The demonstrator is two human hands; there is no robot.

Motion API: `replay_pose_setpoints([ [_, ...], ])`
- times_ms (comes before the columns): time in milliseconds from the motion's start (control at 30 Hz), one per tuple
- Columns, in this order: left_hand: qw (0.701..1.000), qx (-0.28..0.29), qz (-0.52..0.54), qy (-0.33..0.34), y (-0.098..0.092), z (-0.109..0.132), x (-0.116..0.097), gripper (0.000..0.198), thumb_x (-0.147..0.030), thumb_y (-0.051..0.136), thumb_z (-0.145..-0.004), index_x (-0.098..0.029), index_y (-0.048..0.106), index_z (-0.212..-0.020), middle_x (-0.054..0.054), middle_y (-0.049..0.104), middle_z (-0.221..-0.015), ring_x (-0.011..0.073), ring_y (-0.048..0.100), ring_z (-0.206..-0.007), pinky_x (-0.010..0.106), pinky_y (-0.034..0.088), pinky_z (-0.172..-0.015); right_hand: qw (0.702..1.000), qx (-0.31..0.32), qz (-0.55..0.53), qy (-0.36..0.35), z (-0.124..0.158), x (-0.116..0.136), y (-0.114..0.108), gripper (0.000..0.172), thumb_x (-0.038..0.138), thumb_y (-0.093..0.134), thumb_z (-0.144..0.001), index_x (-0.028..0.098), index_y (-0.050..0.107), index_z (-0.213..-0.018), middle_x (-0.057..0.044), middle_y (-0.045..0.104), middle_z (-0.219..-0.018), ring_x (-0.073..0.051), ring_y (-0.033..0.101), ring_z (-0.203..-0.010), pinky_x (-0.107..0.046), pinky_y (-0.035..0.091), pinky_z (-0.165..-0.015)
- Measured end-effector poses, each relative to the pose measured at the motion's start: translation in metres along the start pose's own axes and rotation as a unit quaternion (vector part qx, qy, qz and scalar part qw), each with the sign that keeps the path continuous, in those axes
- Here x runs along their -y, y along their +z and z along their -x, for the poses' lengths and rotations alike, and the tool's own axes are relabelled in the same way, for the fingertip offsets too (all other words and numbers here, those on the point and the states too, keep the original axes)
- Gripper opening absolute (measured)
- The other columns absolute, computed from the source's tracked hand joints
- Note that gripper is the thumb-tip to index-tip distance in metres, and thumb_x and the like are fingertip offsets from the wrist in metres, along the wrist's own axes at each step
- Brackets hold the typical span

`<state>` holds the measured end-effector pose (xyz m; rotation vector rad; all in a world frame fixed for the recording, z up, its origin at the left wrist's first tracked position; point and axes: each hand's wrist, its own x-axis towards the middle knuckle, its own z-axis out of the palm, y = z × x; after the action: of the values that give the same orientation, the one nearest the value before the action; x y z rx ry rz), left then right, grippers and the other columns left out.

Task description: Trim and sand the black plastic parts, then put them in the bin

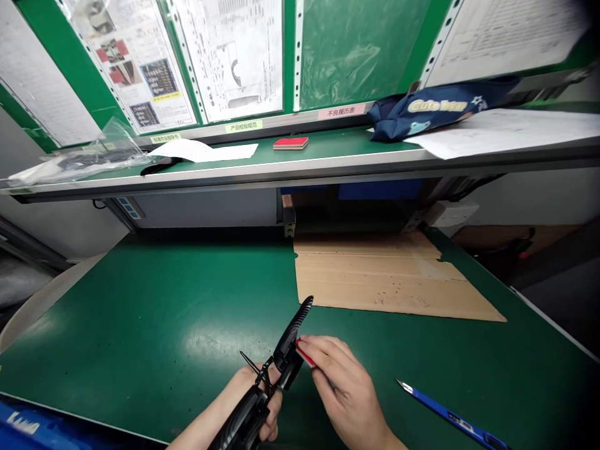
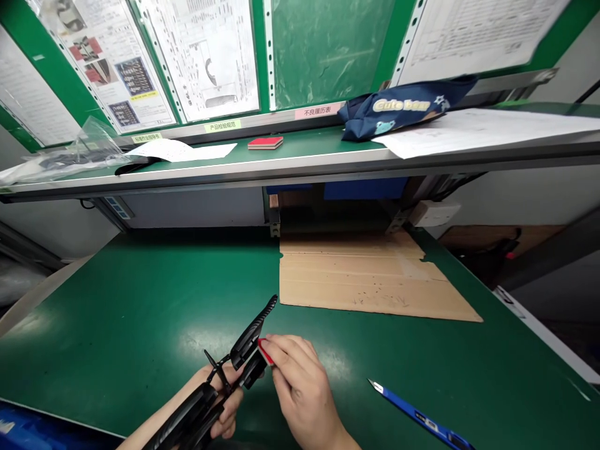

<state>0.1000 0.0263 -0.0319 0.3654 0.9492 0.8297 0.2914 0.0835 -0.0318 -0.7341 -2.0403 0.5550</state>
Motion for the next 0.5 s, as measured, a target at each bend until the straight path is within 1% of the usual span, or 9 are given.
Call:
replay_pose_setpoints([
  [67,1.0,0.007,0.001,0.005,0.001,-0.001,0.0,0.048,-0.057,0.067,-0.071,-0.012,0.058,-0.083,-0.004,0.051,-0.035,0.0096,0.041,-0.024,0.023,0.04,-0.035,1.0,0.004,-0.001,-0.013,0.001,0.003,0.004,0.039,0.006,0.048,-0.087,0.024,0.06,-0.12,-0.009,0.068,-0.111,-0.022,0.061,-0.104,-0.038,0.055,-0.085],
  [133,1.0,0.011,0.003,0.009,0.002,-0.002,0.001,0.049,-0.059,0.07,-0.067,-0.014,0.056,-0.079,-0.004,0.05,-0.034,0.0098,0.04,-0.023,0.023,0.037,-0.033,1.0,0.009,-0.007,-0.008,0.003,0.004,0.006,0.039,0.005,0.048,-0.087,0.023,0.059,-0.12,-0.009,0.067,-0.112,-0.022,0.06,-0.105,-0.038,0.055,-0.085],
  [233,1.0,0.017,0.01,0.016,0.002,-0.003,0.004,0.052,-0.061,0.072,-0.063,-0.015,0.056,-0.078,-0.005,0.05,-0.033,0.0096,0.04,-0.023,0.022,0.036,-0.032,1.0,0.01,-0.02,0.006,0.006,0.005,0.009,0.039,0.005,0.048,-0.088,0.022,0.059,-0.121,-0.01,0.067,-0.112,-0.022,0.061,-0.104,-0.037,0.056,-0.084],
  [367,0.999,0.017,0.019,0.027,0.002,-0.007,0.009,0.05,-0.061,0.071,-0.065,-0.015,0.055,-0.076,-0.005,0.05,-0.033,0.0087,0.039,-0.023,0.022,0.036,-0.032,1.0,-0.007,-0.026,-0.008,0.01,0.009,0.011,0.04,0.004,0.049,-0.086,0.021,0.058,-0.121,-0.011,0.068,-0.11,-0.022,0.063,-0.099,-0.036,0.057,-0.081],
  [433,0.999,0.016,0.022,0.028,0.001,-0.009,0.011,0.048,-0.06,0.069,-0.068,-0.015,0.054,-0.075,-0.005,0.049,-0.033,0.0089,0.04,-0.023,0.022,0.036,-0.033,0.999,-0.006,-0.034,-0.015,0.009,0.012,0.011,0.04,0.003,0.048,-0.086,0.02,0.059,-0.121,-0.011,0.068,-0.109,-0.021,0.063,-0.097,-0.035,0.057,-0.08],
  [500,0.999,0.014,0.023,0.026,-0.001,-0.01,0.012,0.048,-0.06,0.069,-0.068,-0.014,0.055,-0.075,-0.005,0.049,-0.033,0.0092,0.04,-0.024,0.023,0.037,-0.034,0.998,0.005,-0.057,0.002,0.006,0.016,0.01,0.036,0.005,0.047,-0.088,0.02,0.06,-0.118,-0.01,0.069,-0.105,-0.02,0.064,-0.093,-0.033,0.056,-0.078],
])
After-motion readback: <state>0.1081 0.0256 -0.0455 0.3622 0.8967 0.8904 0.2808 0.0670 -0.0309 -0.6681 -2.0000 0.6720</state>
